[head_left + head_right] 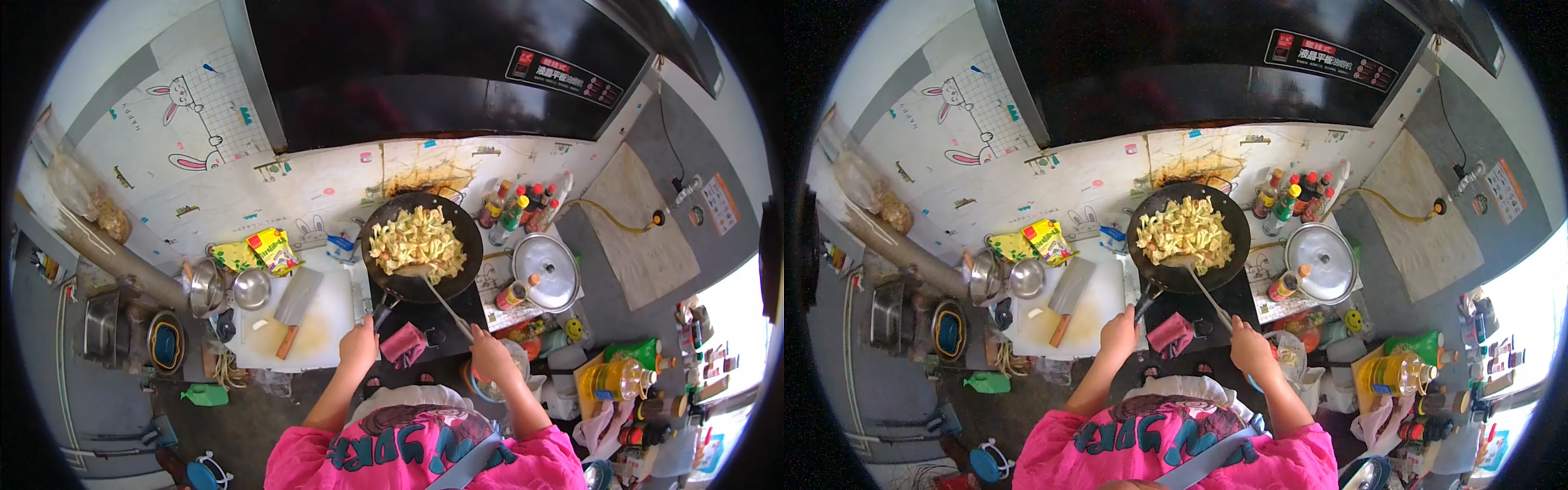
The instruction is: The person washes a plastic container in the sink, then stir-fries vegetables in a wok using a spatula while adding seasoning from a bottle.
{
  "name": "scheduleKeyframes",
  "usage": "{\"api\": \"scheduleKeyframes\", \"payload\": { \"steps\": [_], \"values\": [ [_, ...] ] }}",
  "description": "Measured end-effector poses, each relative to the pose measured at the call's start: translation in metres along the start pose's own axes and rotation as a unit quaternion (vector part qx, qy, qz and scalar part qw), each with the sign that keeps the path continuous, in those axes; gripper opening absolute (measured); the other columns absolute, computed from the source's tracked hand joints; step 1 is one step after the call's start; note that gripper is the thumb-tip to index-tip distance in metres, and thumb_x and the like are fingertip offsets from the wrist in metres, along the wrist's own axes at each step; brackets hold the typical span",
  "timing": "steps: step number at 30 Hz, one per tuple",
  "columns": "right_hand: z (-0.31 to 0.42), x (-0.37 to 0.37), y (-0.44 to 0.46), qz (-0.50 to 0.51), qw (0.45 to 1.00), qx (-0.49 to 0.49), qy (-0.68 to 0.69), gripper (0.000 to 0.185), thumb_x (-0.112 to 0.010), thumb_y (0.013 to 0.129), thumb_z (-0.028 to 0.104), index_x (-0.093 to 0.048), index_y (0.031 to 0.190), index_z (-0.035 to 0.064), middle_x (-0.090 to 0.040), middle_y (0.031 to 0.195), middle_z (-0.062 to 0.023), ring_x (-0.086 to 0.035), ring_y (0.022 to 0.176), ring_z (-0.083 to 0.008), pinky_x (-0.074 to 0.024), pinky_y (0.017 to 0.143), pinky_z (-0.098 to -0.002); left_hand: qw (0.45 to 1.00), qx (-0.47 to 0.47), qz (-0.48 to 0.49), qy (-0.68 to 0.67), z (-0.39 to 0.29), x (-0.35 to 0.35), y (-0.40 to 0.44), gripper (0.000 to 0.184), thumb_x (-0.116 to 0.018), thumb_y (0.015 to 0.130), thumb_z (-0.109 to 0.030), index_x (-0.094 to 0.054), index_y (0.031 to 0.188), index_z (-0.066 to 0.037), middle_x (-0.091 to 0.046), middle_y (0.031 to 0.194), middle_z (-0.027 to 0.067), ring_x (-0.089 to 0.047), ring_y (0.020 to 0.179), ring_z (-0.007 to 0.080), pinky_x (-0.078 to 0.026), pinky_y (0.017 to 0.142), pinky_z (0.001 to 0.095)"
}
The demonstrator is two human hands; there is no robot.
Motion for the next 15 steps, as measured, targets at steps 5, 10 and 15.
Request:
{"api": "scheduleKeyframes", "payload": {
  "steps": [5,10,15],
  "values": [
    [0.004,0.077,-0.03,-0.031,0.995,0.05,0.084,0.045,-0.053,0.081,0.009,-0.045,0.124,-0.0001,-0.059,0.102,-0.0254,-0.056,0.094,-0.0413,-0.0449,0.08,-0.0456,1.0,0.008,0.007,0.007,0.0,0.0,0.0,0.045,-0.062,0.079,-0.019,-0.047,0.118,0.0,-0.061,0.079,0.0177,-0.062,0.07,0.035,-0.05,0.06,0.0434],
    [0.03,0.09,0.001,-0.12,0.986,0.061,0.103,0.046,-0.057,0.079,0.008,-0.047,0.123,0.0009,-0.059,0.1,-0.0251,-0.056,0.093,-0.0413,-0.0453,0.079,-0.0444,1.0,0.009,0.006,0.009,-0.001,-0.001,0.0,0.044,-0.061,0.08,-0.019,-0.048,0.117,0.0,-0.061,0.079,0.018,-0.062,0.07,0.035,-0.05,0.06,0.0437],
    [0.045,0.046,0.064,-0.143,0.987,0.06,0.052,0.045,-0.056,0.08,0.01,-0.046,0.124,0.0064,-0.06,0.092,-0.0189,-0.059,0.083,-0.0382,-0.0478,0.069,-0.0466,1.0,0.002,0.005,0.001,0.0,0.0,0.001,0.043,-0.061,0.08,-0.019,-0.048,0.116,0.0,-0.061,0.078,0.0181,-0.063,0.07,0.0352,-0.05,0.059,0.044]
  ]
}}
Point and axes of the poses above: each hand's wrist, its own y-axis towards the middle knuckle, its own x-axis out of the back of the hand, z = x × y, the point moved 2 cm from there along y, towards the middle knuckle
